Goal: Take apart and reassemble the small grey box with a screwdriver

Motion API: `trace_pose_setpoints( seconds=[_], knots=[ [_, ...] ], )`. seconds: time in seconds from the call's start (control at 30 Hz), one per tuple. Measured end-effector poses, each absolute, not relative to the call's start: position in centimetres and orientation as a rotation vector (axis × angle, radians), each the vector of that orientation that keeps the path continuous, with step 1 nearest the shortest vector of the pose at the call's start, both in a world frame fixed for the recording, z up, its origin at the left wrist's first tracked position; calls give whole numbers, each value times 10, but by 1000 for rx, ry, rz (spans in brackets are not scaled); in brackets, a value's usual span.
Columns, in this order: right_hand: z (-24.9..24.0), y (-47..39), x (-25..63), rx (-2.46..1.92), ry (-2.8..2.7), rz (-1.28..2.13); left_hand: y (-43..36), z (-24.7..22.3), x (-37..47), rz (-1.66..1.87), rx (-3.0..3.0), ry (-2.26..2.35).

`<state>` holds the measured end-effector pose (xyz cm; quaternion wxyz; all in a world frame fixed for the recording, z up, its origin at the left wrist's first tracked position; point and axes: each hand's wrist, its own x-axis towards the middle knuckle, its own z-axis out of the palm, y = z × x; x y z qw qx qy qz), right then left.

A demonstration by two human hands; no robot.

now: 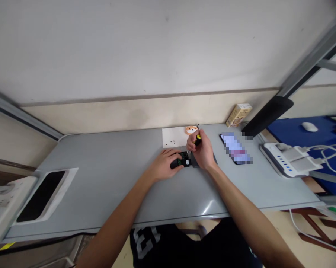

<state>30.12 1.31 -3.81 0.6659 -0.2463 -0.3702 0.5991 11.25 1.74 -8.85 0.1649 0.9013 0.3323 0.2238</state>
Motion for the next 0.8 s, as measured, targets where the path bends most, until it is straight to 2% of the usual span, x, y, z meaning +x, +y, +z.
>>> trace_pose_setpoints(
  seconds=[0.8],
  knots=[
    [-38, 12, 299, -561, -842, 1331, 18, -89, 113, 636, 2583, 932]
  ],
)
